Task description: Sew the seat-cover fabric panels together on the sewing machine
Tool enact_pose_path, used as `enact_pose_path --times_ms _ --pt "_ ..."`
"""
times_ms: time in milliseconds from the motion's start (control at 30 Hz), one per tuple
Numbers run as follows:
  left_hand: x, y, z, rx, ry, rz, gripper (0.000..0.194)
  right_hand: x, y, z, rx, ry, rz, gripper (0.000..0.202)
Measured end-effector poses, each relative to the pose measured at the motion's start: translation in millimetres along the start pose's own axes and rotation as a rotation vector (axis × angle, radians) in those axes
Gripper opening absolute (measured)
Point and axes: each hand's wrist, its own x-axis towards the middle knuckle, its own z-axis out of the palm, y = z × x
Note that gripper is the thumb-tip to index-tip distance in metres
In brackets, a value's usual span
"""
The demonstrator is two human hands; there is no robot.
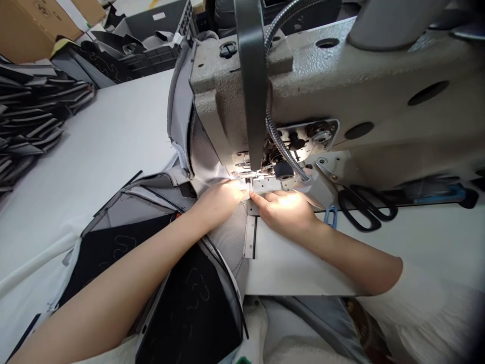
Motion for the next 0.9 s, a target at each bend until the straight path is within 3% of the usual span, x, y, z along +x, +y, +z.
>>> enact_pose_path --times_ms 233,533,700,900 --pt "1 -1 2.6 0.03 -0.009 0.006 0.034 1 2 -2 0.0 -0.057 -0.022 0.048" --pt "2 1 0.3 0.067 -0.032 -0.052 0.034 2 3 10 -0.027 0.043 -0.048 0.047" --pt "9 -3 2.6 0.004 -0.043 0.0 0.035 4 8 11 0.002 0.055 -0.071 0.047" --pt "-8 12 -17.5 0.162 0.005 -0.031 0.025 5 8 18 0.12 0.155 -0.045 0.045"
